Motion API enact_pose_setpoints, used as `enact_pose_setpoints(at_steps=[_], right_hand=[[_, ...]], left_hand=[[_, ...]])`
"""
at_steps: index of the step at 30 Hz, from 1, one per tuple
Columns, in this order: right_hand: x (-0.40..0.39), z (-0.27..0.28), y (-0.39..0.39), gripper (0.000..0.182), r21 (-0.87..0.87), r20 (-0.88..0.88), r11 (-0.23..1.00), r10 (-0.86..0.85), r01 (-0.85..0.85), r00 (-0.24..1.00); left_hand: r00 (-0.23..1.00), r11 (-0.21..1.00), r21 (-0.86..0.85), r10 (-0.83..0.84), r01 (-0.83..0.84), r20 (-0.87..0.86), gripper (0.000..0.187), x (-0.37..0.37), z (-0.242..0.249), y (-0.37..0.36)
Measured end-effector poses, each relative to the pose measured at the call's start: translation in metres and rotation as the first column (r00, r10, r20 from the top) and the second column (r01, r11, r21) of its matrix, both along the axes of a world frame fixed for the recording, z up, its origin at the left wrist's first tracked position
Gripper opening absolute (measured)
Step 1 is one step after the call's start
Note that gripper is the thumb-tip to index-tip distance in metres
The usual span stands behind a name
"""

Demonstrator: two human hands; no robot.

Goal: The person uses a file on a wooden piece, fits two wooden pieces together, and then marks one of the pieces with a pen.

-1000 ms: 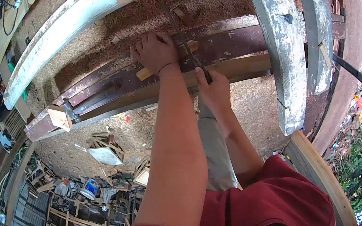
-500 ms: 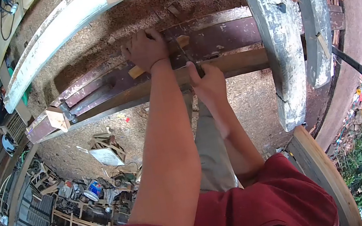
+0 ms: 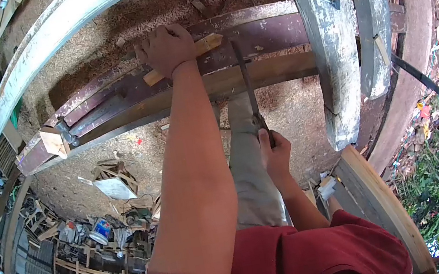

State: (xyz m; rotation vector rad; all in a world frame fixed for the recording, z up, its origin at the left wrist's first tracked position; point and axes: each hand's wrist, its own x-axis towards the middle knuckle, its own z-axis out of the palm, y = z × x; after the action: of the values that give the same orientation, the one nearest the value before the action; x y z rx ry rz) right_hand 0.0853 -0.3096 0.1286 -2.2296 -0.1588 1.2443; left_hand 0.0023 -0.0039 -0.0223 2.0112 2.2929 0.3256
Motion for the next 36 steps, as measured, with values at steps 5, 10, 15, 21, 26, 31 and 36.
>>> enact_pose_setpoints(at_steps=[5, 10, 15, 21, 26, 31, 36], right_hand=[[0.014, -0.036, 0.096, 0.045, 0.170, 0.140, 0.970, 0.153, -0.176, 0.978], [0.017, -0.052, 0.151, 0.049, 0.034, 0.068, 0.969, 0.242, -0.245, 0.968], [0.013, -0.054, 0.160, 0.050, 0.030, 0.127, 0.956, 0.286, -0.292, 0.950], [0.012, -0.050, 0.173, 0.051, 0.019, 0.089, 0.952, 0.303, -0.306, 0.949], [0.006, -0.054, 0.178, 0.052, -0.005, 0.220, 0.921, 0.380, -0.389, 0.898], [-0.021, -0.053, 0.101, 0.050, -0.005, 0.238, 0.952, 0.300, -0.307, 0.924], [-0.016, -0.015, 0.019, 0.046, -0.029, 0.146, 0.976, 0.219, -0.218, 0.965]], left_hand=[[1.000, 0.997, -0.073, -0.008, 0.008, 0.012, 0.037, -0.002, 0.005, -0.001], [1.000, 0.991, -0.132, -0.006, 0.008, 0.015, 0.039, -0.001, 0.010, -0.002], [1.000, 0.995, -0.099, -0.013, 0.015, 0.022, 0.038, -0.001, 0.011, -0.001], [1.000, 0.972, -0.233, -0.023, 0.018, -0.018, 0.043, -0.001, 0.018, 0.003], [1.000, 0.992, -0.125, -0.008, 0.009, 0.013, 0.035, 0.000, 0.007, 0.000], [1.000, 0.997, -0.075, -0.003, 0.004, 0.021, 0.035, -0.004, 0.000, -0.007], [1.000, 0.982, -0.186, -0.008, 0.013, 0.024, 0.038, 0.001, 0.011, 0.002]])
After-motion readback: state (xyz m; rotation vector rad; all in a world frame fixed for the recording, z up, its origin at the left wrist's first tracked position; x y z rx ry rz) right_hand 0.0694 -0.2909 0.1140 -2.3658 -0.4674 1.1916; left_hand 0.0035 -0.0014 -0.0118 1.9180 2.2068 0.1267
